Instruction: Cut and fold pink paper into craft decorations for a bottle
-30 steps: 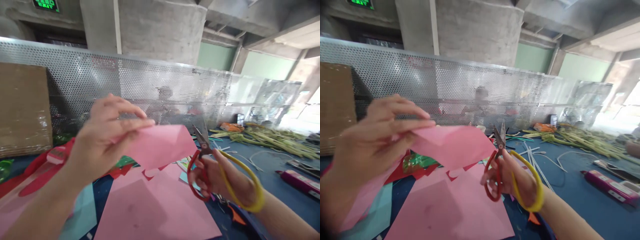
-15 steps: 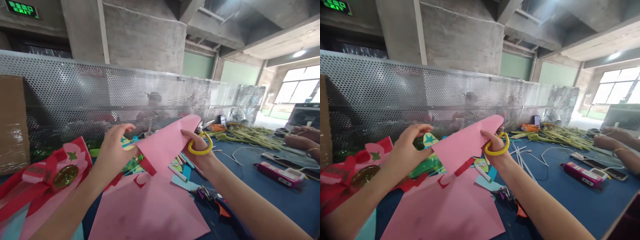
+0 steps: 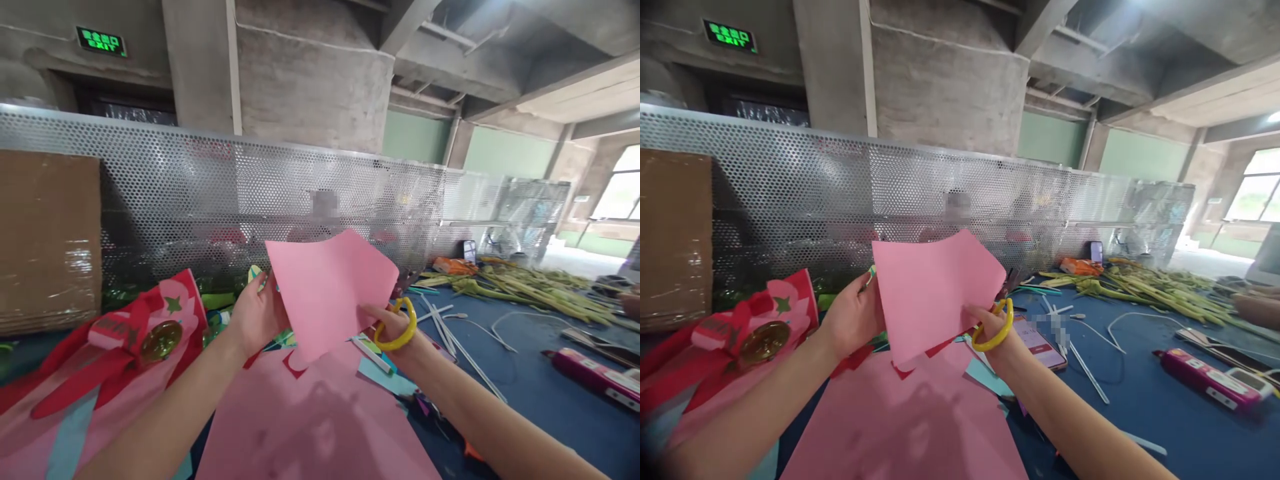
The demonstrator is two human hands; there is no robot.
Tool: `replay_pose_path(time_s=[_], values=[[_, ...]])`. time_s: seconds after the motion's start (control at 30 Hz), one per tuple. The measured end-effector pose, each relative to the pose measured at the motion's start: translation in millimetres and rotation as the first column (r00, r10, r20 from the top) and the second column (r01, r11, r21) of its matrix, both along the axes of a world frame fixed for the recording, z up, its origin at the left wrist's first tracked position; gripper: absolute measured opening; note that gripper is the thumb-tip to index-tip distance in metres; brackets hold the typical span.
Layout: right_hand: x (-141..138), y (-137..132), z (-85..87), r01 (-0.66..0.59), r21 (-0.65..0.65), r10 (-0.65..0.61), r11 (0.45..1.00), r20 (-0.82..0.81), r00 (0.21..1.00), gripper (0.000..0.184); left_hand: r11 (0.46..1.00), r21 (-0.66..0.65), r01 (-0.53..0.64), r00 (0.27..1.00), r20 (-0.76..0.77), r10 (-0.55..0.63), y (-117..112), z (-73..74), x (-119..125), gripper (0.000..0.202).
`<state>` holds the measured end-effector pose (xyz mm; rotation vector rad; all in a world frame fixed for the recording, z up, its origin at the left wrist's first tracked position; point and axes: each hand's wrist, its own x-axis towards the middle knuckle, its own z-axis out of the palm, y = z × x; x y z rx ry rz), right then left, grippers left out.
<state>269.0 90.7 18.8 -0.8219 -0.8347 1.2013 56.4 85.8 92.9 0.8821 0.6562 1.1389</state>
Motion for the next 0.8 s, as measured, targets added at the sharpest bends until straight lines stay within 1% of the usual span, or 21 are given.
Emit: replay_pose_path(time_s=[0.07,0.17,0.3,0.37,0.47,0.57,0.7,0.8], values=[[-1,3,-2.2,0.028,-0.049,-0.029,0.998,-0.016,0.999,0.023,1.000,-0.012,0.024,1.000,0.002,-0.024,1,-3.9,0,0.027],[0,6,2.3,0.088,-0.097,-0.092,0.991,-0.039,0.995,0.022,0.998,-0.014,0.053,0.998,-0.016,-0.053,3,-10.7,2,0.014],[5,10,10.9,0.150,-0.150,-0.160,0.977,-0.053,0.986,0.025,0.993,-0.007,0.117,0.992,-0.043,-0.117,5,-13.8,1,0.006],[8,14,12.3,0.179,-0.179,-0.191,0.967,-0.055,0.980,0.027,0.992,0.015,0.124,0.991,-0.054,-0.123,4,-13.0,0,0.006],[12,22,10.6,0.224,-0.199,-0.241,0.954,-0.065,0.968,0.029,0.994,0.070,0.090,0.994,-0.075,-0.085,2,-11.1,-1,0.012],[16,29,8.0,0.237,-0.198,-0.257,0.951,-0.080,0.963,0.030,0.992,0.125,0.033,0.993,-0.113,-0.018,4,-10.0,-1,0.017],[22,29,5.3,0.189,-0.197,-0.208,0.962,-0.075,0.975,0.028,0.979,0.196,-0.060,0.977,-0.187,0.097,10,-13.1,-5,0.026],[27,24,3.3,0.118,-0.194,-0.131,0.974,-0.057,0.990,0.019,0.968,0.214,-0.135,0.951,-0.246,0.187,18,-21.2,-12,0.031]])
